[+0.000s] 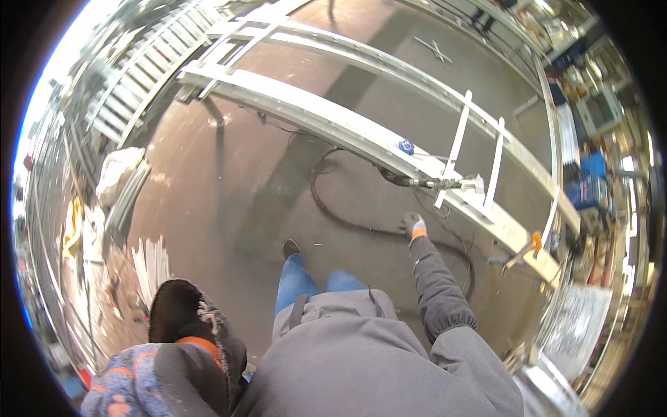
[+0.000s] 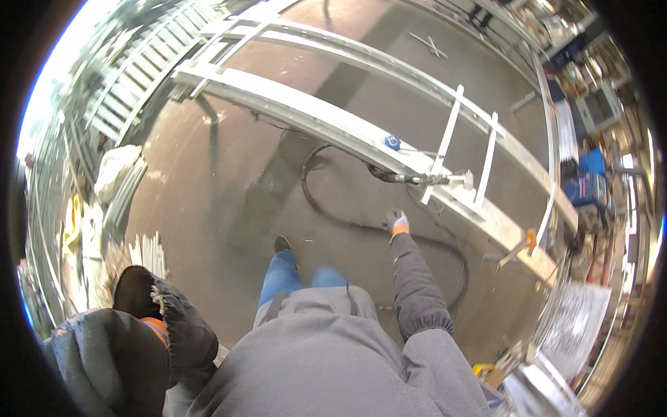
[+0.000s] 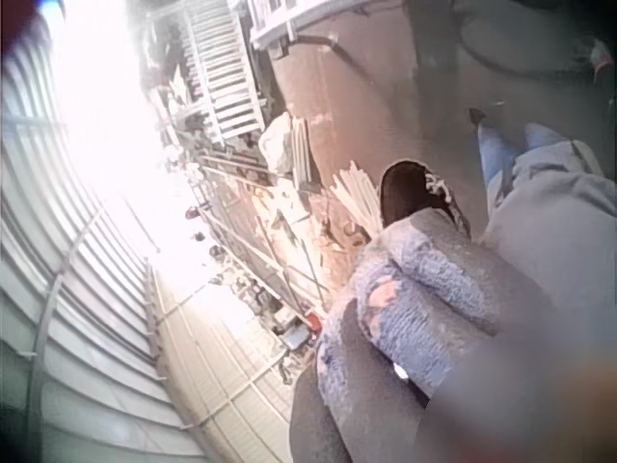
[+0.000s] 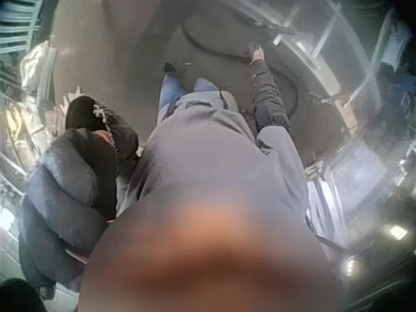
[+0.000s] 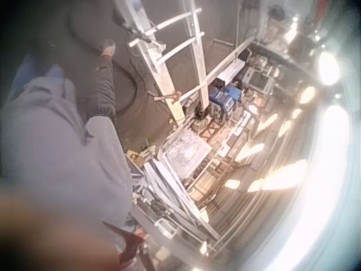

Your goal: The person assembles a metal frame by placing crossbars onto a larger frame, tapping them into place with a rubber mallet, measuring with a tape measure, and tack-welding the joints with a welding torch. The person then places a paper on a red machine.

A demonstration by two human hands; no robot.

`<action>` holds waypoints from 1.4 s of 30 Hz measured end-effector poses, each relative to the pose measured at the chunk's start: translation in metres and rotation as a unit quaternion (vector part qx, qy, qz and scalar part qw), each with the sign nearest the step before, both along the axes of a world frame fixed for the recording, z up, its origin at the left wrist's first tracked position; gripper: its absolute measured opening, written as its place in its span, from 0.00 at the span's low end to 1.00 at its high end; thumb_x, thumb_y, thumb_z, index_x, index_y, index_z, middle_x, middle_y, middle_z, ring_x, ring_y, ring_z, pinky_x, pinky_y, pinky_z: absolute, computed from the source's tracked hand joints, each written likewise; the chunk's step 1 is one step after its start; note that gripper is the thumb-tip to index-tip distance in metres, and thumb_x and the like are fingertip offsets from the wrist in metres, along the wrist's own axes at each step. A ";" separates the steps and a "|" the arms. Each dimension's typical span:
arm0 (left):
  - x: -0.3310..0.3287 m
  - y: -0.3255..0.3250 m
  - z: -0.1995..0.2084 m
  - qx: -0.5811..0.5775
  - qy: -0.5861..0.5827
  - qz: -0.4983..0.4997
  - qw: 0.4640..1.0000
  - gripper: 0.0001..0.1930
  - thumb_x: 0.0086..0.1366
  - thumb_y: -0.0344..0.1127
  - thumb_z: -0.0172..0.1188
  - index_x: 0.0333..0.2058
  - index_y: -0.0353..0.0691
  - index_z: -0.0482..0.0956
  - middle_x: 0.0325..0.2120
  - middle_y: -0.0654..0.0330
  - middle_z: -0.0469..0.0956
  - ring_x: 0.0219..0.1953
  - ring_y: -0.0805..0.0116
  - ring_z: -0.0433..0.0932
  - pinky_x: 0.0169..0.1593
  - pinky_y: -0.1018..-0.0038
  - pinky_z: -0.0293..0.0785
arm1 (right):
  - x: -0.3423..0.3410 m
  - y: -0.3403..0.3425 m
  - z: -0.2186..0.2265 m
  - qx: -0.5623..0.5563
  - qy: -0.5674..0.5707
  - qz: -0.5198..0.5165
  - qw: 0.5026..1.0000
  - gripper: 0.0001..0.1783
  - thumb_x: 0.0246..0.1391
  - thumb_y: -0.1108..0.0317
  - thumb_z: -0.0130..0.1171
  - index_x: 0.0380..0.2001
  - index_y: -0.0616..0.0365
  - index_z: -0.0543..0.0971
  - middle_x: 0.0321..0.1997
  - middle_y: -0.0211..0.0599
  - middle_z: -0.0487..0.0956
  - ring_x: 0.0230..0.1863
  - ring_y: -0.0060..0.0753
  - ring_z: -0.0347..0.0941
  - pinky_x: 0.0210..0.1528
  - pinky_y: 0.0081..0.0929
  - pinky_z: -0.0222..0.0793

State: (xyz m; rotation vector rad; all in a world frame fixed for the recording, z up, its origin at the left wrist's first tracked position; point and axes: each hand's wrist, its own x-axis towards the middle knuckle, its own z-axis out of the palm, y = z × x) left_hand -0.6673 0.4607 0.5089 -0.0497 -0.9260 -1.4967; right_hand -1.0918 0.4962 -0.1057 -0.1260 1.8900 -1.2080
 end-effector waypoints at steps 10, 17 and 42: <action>-0.206 -0.258 -0.241 -0.089 -0.462 -0.123 0.874 0.20 0.67 0.17 0.52 0.56 0.34 0.73 0.45 0.54 0.82 0.49 0.67 0.80 0.52 0.74 0.78 | -0.126 -0.015 -0.005 -0.031 0.053 -0.340 0.938 0.26 0.59 0.47 0.65 0.47 0.61 0.78 0.32 0.37 0.77 0.29 0.32 0.73 0.27 0.31 0.69; -0.420 -0.295 -0.474 -0.292 -0.746 -0.065 0.594 0.29 0.62 0.46 0.64 0.61 0.50 0.71 0.59 0.47 0.71 0.60 0.42 0.70 0.61 0.53 0.68 | -0.231 -0.049 -0.028 0.159 0.163 -0.356 0.907 0.38 0.49 0.41 0.73 0.44 0.70 0.78 0.34 0.40 0.81 0.29 0.32 0.74 0.31 0.35 0.72; -0.437 -0.399 -0.483 -0.034 -0.621 -0.067 0.780 0.26 0.55 0.50 0.73 0.42 0.40 0.71 0.34 0.46 0.74 0.38 0.51 0.78 0.41 0.54 0.75 | -0.073 -0.142 0.082 0.013 0.324 -0.377 0.868 0.28 0.60 0.61 0.67 0.55 0.72 0.74 0.49 0.48 0.78 0.45 0.38 0.75 0.51 0.38 0.75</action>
